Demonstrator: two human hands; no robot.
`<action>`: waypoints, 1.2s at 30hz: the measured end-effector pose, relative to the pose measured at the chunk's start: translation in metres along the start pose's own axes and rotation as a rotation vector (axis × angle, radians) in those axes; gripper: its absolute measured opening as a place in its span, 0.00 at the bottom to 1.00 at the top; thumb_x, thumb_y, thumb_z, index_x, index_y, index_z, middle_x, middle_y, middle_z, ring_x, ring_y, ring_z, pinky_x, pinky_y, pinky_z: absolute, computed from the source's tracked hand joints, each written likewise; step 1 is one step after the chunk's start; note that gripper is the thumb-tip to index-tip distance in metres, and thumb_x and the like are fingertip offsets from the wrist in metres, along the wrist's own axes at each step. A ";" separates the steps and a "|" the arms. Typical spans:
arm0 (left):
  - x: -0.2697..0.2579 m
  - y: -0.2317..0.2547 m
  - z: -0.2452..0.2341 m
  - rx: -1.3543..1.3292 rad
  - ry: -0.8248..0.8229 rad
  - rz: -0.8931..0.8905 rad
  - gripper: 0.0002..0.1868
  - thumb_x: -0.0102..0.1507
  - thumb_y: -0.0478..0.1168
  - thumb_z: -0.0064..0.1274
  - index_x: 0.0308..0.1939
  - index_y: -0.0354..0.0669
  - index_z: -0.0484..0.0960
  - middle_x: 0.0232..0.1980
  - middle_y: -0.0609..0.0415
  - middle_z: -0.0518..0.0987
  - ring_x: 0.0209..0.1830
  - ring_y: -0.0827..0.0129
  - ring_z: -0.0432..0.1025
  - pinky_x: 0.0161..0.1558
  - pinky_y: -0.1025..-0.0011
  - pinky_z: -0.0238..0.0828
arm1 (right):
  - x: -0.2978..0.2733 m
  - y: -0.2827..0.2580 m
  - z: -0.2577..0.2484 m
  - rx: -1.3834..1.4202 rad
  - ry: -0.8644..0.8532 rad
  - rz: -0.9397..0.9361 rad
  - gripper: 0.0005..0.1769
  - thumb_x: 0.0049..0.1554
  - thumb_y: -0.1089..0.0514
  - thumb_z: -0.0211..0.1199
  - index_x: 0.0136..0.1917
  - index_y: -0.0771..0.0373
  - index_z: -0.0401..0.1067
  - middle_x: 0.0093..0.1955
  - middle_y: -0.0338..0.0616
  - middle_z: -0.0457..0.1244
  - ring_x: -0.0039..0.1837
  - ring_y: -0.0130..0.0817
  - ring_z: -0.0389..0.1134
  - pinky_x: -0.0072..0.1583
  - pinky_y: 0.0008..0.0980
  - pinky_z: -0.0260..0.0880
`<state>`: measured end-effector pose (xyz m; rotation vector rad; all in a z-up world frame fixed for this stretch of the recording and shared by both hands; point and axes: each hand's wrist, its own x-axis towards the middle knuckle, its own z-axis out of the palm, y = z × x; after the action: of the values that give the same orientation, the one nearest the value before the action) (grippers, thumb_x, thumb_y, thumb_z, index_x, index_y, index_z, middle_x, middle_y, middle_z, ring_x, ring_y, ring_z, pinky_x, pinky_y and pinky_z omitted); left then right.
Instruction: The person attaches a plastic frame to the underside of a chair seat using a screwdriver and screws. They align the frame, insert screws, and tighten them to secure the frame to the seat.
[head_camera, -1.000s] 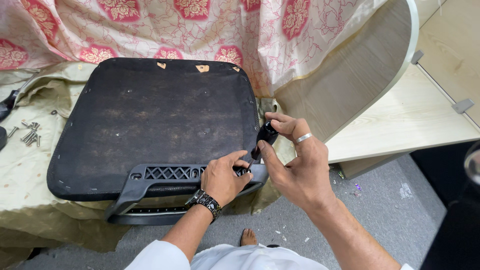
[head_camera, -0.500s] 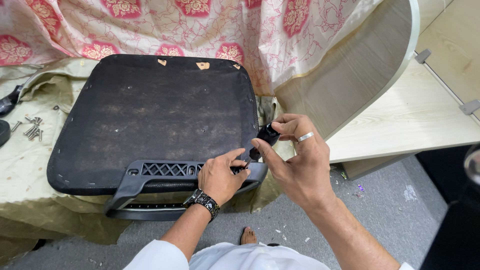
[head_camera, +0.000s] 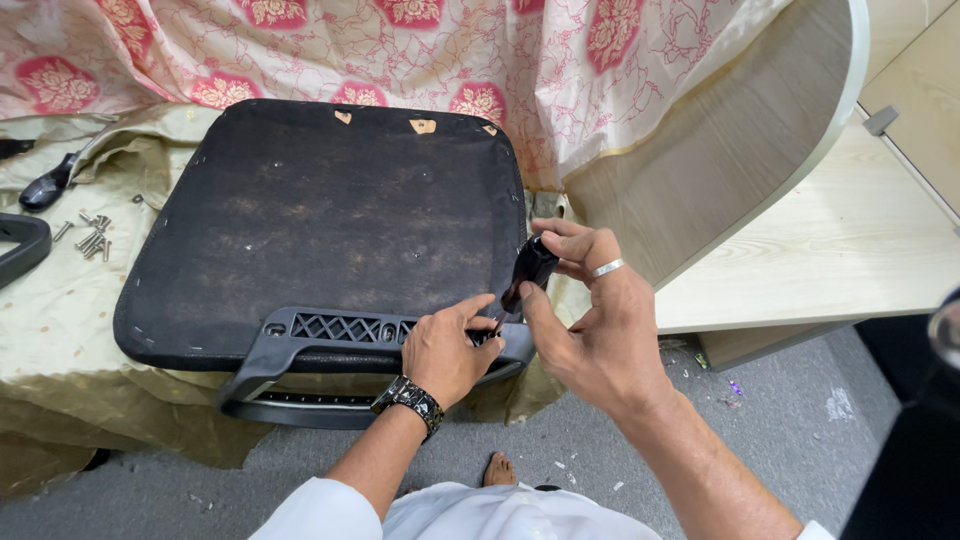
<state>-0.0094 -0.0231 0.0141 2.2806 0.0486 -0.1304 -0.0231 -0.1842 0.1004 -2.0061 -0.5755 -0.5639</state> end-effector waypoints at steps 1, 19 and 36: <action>0.000 0.000 0.001 0.001 0.002 -0.002 0.31 0.53 0.44 0.66 0.61 0.57 0.80 0.46 0.66 0.87 0.33 0.70 0.80 0.42 0.68 0.77 | 0.000 0.001 -0.001 0.037 -0.016 0.007 0.20 0.57 0.67 0.69 0.58 0.67 0.63 0.64 0.51 0.66 0.62 0.33 0.72 0.57 0.30 0.78; -0.005 0.010 0.010 -0.002 0.094 -0.047 0.29 0.53 0.43 0.65 0.60 0.61 0.81 0.40 0.66 0.88 0.30 0.70 0.79 0.36 0.68 0.77 | 0.012 0.009 0.001 -0.008 -0.029 -0.106 0.20 0.54 0.64 0.75 0.53 0.66 0.66 0.58 0.53 0.67 0.55 0.33 0.72 0.55 0.31 0.74; -0.003 0.015 0.019 -0.016 0.148 -0.071 0.34 0.48 0.49 0.69 0.60 0.58 0.82 0.38 0.64 0.88 0.28 0.73 0.79 0.36 0.70 0.77 | 0.031 0.027 -0.015 0.207 -0.209 -0.166 0.20 0.52 0.68 0.68 0.55 0.68 0.64 0.61 0.51 0.66 0.60 0.36 0.72 0.61 0.33 0.74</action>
<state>-0.0131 -0.0469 0.0132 2.2702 0.2070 0.0022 0.0148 -0.2044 0.1080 -1.8419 -0.8971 -0.3771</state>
